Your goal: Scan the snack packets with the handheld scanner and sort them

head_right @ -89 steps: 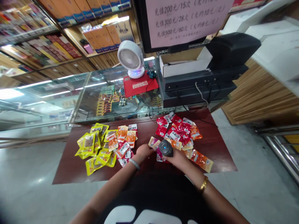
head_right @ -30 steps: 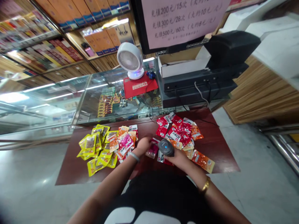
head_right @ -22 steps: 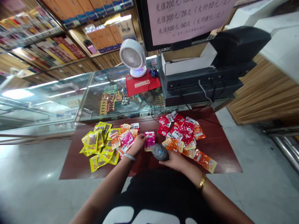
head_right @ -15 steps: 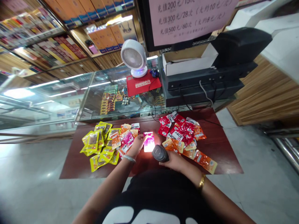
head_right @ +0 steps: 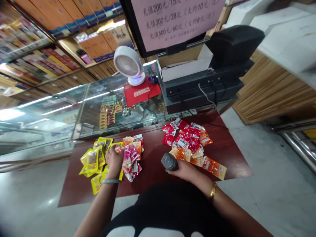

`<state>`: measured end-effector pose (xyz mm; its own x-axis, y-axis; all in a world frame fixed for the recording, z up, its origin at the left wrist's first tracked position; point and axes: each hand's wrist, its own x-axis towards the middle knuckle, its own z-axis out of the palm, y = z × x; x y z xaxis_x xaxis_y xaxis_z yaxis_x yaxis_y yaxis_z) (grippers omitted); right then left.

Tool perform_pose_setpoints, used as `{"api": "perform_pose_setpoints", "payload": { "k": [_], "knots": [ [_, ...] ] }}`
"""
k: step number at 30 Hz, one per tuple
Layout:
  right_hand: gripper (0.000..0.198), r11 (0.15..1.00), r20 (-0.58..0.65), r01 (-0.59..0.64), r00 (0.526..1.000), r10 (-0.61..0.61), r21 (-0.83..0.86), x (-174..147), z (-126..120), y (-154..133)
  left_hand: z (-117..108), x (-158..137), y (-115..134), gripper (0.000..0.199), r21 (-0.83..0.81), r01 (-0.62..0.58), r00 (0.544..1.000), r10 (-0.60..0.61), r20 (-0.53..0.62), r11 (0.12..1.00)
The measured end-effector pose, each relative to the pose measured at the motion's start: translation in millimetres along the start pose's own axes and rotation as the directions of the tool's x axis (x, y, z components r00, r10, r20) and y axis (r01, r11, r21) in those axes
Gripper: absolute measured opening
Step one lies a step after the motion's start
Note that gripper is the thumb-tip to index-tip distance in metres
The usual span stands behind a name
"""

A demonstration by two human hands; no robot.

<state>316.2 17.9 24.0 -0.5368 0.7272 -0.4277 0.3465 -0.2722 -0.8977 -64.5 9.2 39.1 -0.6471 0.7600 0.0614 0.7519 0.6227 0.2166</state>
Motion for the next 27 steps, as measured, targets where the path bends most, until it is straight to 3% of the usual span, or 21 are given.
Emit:
{"api": "perform_pose_setpoints", "payload": {
  "k": [2,5,7,10,15,21,24,25,27],
  "knots": [
    [0.050,1.000,-0.001,0.003,1.000,-0.003,-0.012,1.3,-3.8,-1.3,16.0,-5.8,27.2,0.047,-0.025,-0.138,0.990,0.138,0.026,0.990],
    [0.049,0.999,-0.054,-0.018,0.998,0.016,-0.040,4.1,-10.2,-2.3,48.1,-18.9,84.7,0.036,-0.186,-0.292,0.911,0.332,0.244,0.938],
    [0.046,0.997,-0.110,-0.048,0.993,0.041,-0.059,6.2,-14.8,-2.1,67.8,-25.2,124.3,0.033,-0.273,-0.306,0.859,0.389,0.334,0.912],
    [0.045,0.995,-0.157,-0.086,0.985,0.077,-0.050,8.3,-21.9,-2.4,86.9,-25.4,176.0,0.037,-0.327,-0.339,0.813,0.449,0.370,0.882],
    [0.046,0.995,-0.177,-0.096,0.980,0.093,-0.006,7.4,-30.3,-2.5,101.3,-8.1,233.9,0.048,-0.307,-0.466,0.715,0.557,0.421,0.830],
    [0.042,0.990,-0.208,-0.138,0.969,0.134,-0.002,3.5,-29.9,13.3,114.1,4.3,256.6,0.059,-0.162,-0.446,0.683,0.452,0.574,0.880],
    [0.044,0.989,-0.197,-0.149,0.970,0.145,-0.005,2.5,-30.5,13.1,114.9,3.4,246.0,0.035,-0.230,-0.410,0.615,0.453,0.645,0.883],
    [0.045,0.988,-0.198,-0.152,0.969,0.148,-0.007,2.4,-30.9,10.8,114.5,1.8,238.8,0.026,-0.268,-0.377,0.608,0.455,0.651,0.887],
    [0.046,0.987,-0.205,-0.162,0.967,0.154,-0.023,3.0,-31.2,4.3,113.3,-3.2,219.7,0.015,-0.363,-0.269,0.634,0.448,0.631,0.892]
  ]
}}
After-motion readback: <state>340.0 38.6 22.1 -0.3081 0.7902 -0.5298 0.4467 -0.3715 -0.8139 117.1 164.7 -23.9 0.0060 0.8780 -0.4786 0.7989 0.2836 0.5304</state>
